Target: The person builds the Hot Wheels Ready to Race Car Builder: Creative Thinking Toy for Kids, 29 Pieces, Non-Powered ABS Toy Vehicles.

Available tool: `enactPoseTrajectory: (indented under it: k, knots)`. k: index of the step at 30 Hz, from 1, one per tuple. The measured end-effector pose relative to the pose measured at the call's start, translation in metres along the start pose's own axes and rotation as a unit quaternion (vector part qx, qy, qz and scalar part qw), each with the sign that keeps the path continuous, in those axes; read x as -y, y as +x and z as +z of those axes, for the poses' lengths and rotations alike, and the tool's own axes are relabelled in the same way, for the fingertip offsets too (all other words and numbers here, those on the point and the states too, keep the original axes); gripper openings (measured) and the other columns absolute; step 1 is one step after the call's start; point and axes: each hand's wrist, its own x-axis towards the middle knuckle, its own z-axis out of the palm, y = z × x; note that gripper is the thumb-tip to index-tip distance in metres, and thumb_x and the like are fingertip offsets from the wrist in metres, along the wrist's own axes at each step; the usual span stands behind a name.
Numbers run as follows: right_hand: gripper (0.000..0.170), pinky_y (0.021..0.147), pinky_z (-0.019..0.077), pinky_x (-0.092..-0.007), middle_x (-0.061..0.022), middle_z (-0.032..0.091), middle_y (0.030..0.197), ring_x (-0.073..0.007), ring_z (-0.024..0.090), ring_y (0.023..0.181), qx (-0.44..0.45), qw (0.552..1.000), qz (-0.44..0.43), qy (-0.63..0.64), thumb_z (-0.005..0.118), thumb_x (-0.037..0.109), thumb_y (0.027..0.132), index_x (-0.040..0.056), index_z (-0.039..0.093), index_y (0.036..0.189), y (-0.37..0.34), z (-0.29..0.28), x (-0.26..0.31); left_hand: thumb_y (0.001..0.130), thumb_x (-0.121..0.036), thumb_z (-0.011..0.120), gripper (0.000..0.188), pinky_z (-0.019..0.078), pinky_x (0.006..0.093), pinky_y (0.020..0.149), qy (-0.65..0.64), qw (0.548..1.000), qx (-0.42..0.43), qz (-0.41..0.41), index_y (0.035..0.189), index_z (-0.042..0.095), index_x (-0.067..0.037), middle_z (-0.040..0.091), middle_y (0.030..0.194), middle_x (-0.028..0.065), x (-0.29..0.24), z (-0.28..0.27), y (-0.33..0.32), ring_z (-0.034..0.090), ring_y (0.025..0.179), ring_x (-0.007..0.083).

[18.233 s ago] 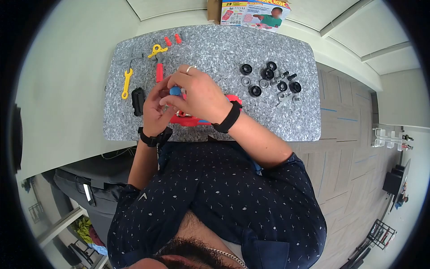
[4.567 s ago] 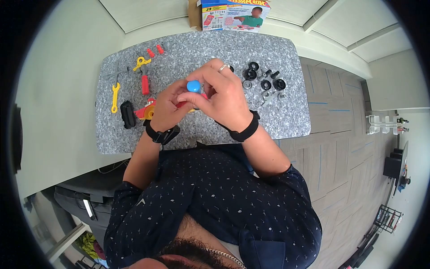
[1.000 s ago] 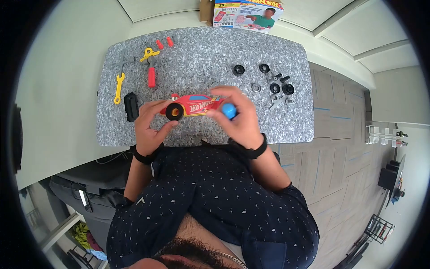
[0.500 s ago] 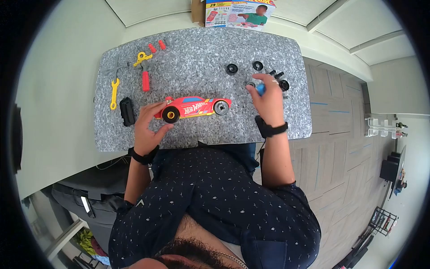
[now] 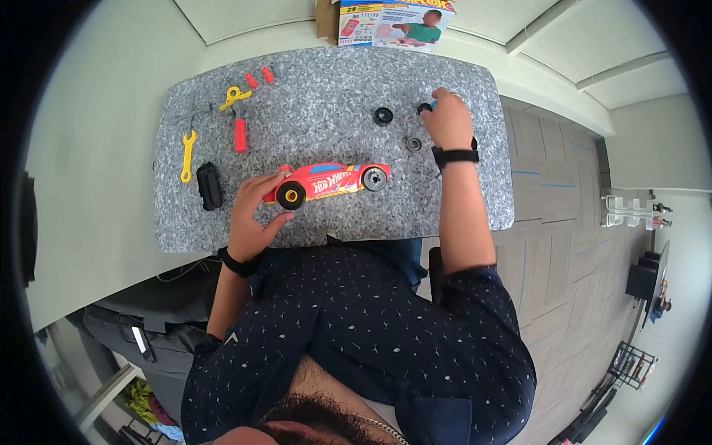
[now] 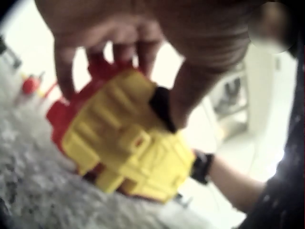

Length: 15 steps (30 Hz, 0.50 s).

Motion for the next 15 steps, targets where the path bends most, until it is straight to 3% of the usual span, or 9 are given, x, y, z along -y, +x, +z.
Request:
enactPoseTrajectory:
  k: [5, 6, 10, 15]
  knots:
    - [0.041, 0.098, 0.0649, -0.0540, -0.0264, 0.080, 0.121, -0.0457, 0.078, 0.115, 0.100, 0.988, 0.006, -0.118, 0.093, 0.019, 0.086, 0.0030, 0.078, 0.121, 0.031, 0.018, 0.009, 0.078, -0.016, 0.098, 0.079, 0.0506, 0.0484, 0.117, -0.001, 1.000, 0.009, 0.008, 0.152, 0.070, -0.009, 0.073, 0.149, 0.0147, -0.002, 0.002, 0.005, 0.065, 0.135, 0.0387]
    - [0.027, 0.097, 0.0653, -0.0545, -0.0266, 0.081, 0.121, -0.0457, 0.079, 0.115, 0.132, 0.980, -0.015, -0.146, 0.084, 0.016, 0.092, 0.0047, 0.080, 0.117, 0.033, 0.021, 0.009, 0.078, -0.016, 0.098, 0.079, 0.0507, 0.0484, 0.117, -0.005, 1.000, 0.007, 0.007, 0.152, 0.069, -0.009, 0.072, 0.150, 0.0147, -0.003, 0.002, 0.005, 0.065, 0.136, 0.0387]
    - [0.021, 0.096, 0.0655, -0.0557, -0.0282, 0.081, 0.118, -0.0466, 0.080, 0.113, 0.109, 0.984, -0.034, -0.136, 0.068, 0.012, 0.100, 0.0037, 0.081, 0.114, 0.045, 0.045, -0.001, 0.078, -0.020, 0.099, 0.080, 0.0505, 0.0483, 0.117, -0.017, 1.000, -0.004, -0.003, 0.152, 0.070, -0.009, 0.071, 0.151, 0.0145, -0.004, -0.001, 0.001, 0.064, 0.137, 0.0386]
    - [0.021, 0.092, 0.0663, -0.0559, -0.0286, 0.081, 0.113, -0.0469, 0.080, 0.108, 0.103, 0.978, -0.049, -0.175, 0.066, 0.008, 0.100, 0.0034, 0.081, 0.113, 0.031, 0.035, 0.016, 0.078, -0.026, 0.101, 0.080, 0.0500, 0.0480, 0.118, -0.014, 1.000, -0.014, 0.000, 0.150, 0.072, -0.009, 0.071, 0.150, 0.0139, -0.007, -0.009, 0.002, 0.064, 0.137, 0.0383]
